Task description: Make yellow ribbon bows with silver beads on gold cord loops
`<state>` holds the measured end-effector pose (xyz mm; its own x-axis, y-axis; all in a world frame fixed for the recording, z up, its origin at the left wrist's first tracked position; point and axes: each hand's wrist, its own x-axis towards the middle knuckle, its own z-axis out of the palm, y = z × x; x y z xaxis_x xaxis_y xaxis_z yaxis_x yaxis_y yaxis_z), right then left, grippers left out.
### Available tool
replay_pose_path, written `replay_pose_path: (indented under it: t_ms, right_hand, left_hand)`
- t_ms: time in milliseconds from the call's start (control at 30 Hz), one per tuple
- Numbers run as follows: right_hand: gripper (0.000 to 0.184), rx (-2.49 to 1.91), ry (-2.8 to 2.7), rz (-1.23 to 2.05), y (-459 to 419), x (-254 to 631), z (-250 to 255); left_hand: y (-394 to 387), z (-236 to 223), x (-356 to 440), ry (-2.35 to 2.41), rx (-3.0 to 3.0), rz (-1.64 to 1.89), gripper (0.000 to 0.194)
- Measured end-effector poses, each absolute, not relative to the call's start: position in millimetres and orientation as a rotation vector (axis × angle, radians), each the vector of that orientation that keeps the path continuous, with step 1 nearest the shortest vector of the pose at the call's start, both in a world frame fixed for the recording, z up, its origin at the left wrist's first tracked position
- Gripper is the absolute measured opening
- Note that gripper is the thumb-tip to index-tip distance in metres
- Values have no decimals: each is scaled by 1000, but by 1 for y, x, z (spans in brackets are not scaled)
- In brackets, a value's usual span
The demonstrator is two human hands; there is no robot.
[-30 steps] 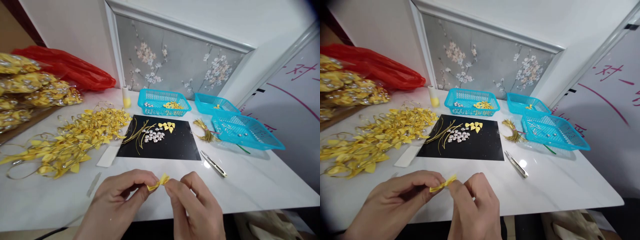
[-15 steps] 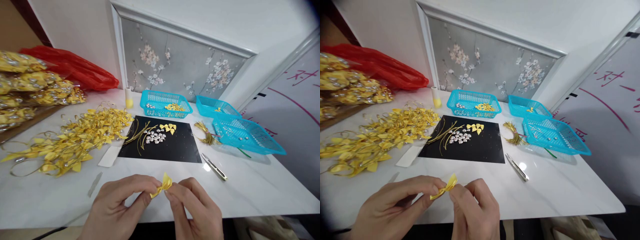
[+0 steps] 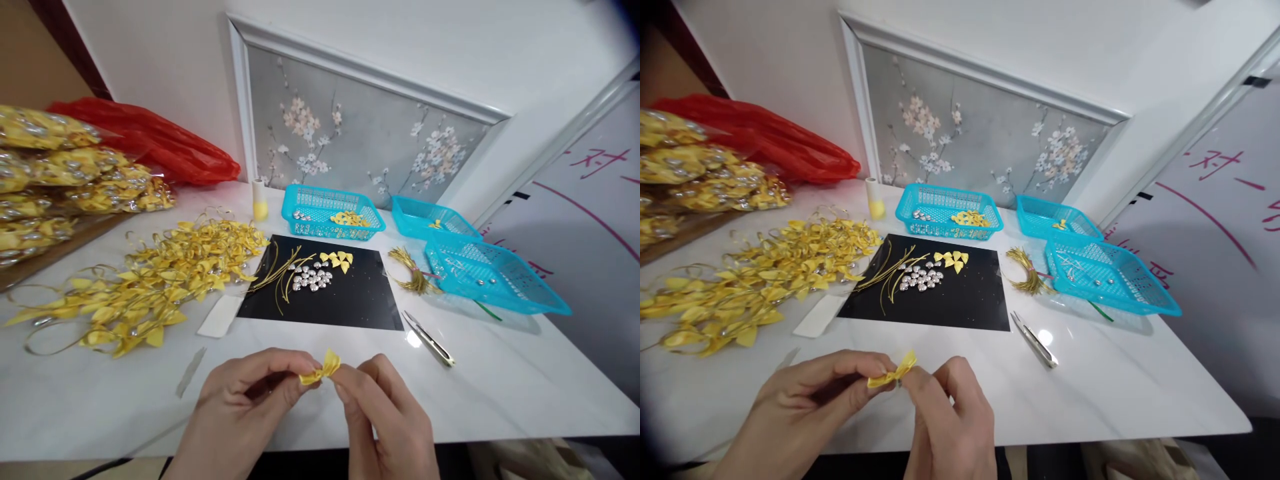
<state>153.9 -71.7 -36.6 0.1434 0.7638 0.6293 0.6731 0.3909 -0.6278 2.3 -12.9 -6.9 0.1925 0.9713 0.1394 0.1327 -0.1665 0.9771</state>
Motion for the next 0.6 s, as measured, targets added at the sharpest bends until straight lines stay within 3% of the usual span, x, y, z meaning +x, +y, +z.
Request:
replay_pose_path:
  t_ms: [367,600]
  right_hand:
    - [37,-1393,-1624,154,-72,156,-37]
    - [29,-1419,-1609,144,-72,154,-36]
  left_hand:
    - [-9,-7,4,1063,1365,1050,12]
    - [-13,-7,0,1017,1432,1044,15]
